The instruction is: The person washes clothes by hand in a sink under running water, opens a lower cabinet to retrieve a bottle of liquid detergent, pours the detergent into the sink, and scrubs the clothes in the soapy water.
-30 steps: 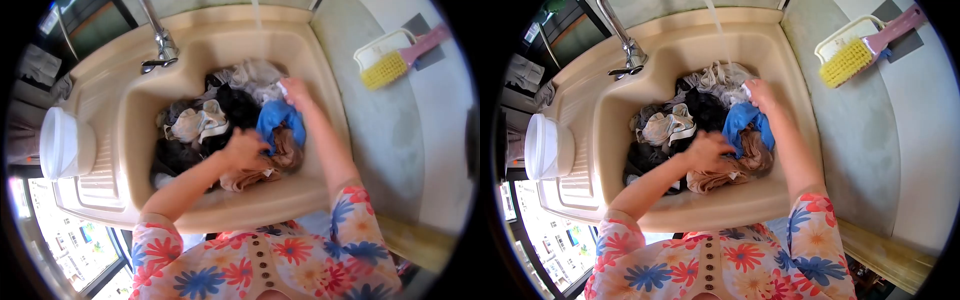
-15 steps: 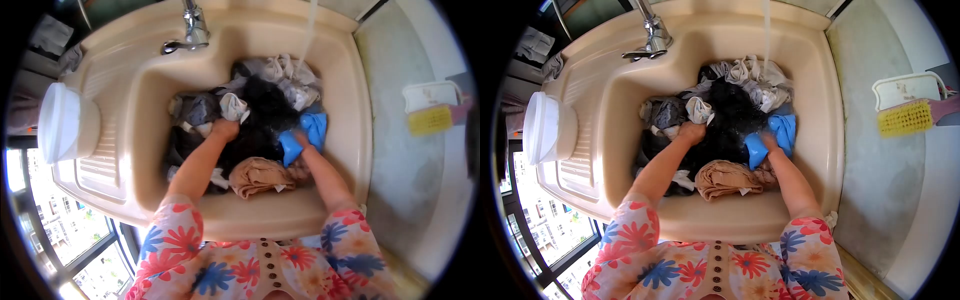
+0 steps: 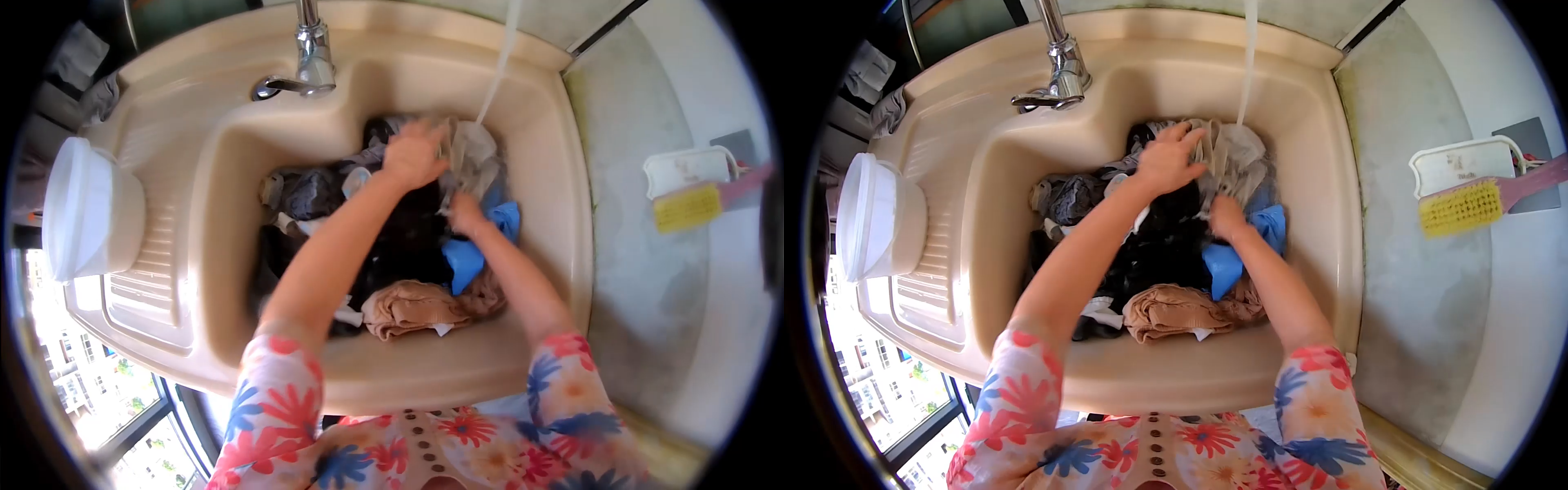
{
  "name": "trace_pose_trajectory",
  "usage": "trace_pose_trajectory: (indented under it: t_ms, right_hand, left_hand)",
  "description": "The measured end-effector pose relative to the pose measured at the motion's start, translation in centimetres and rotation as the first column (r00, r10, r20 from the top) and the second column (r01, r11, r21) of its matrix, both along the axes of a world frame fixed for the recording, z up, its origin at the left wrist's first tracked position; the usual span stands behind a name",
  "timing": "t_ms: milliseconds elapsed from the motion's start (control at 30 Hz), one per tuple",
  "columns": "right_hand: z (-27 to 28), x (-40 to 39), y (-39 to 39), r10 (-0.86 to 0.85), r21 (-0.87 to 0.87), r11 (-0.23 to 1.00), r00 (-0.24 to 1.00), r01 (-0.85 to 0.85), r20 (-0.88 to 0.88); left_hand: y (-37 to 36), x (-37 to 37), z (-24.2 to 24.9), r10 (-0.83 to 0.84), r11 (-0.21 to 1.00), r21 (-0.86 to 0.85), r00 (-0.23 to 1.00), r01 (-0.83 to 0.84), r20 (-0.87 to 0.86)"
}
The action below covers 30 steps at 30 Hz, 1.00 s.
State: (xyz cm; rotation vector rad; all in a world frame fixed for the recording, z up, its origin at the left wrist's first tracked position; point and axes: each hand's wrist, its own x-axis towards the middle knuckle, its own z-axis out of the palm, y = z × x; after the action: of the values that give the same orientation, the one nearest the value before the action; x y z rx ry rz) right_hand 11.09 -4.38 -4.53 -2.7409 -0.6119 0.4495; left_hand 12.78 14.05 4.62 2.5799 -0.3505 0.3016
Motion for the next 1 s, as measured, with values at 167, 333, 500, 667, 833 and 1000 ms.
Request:
trace_pose_trajectory:
  t_ms: [167, 333, 500, 667, 833, 1000]
  right_hand:
    - [3.8, -4.3, -2.5, 0.249, -0.244, 0.890, 0.859, -0.385, -0.447]
    - [8.0, 2.6, -6.8, -0.212, 0.117, 0.965, 0.958, 0.236, -0.191]
    - [5.0, -1.3, 4.5, -0.101, 0.100, 0.990, 0.994, 0.096, 0.047]
    - [0.4, 5.4, -2.8, -0.154, -0.162, 0.970, 0.972, 0.183, 0.177]
    - [-0.3, 1.9, 2.3, -0.344, -0.041, 0.936, 0.934, 0.349, 0.095]
    - [1.3, -0.8, -0.6, -0.193, -0.078, 0.977, 0.976, 0.201, 0.097]
  left_hand:
    - [-5.6, -2.5, -1.7, -0.195, 0.904, 0.223, 0.817, 0.364, -0.543]
    - [-4.9, -9.2, 3.3, -0.423, 0.735, 0.156, 0.627, 0.659, -0.654]
    - [-5.2, -11.3, 4.4, -0.542, 0.707, 0.109, 0.635, 0.698, -0.551]
    - [5.5, -9.5, 6.4, -0.199, 0.923, 0.294, 0.962, 0.248, -0.184]
    - [14.3, -9.5, 0.6, 0.426, 0.884, 0.374, 0.812, -0.279, -0.400]
    - [15.5, -8.9, -0.4, 0.373, 0.926, 0.237, 0.796, -0.293, -0.477]
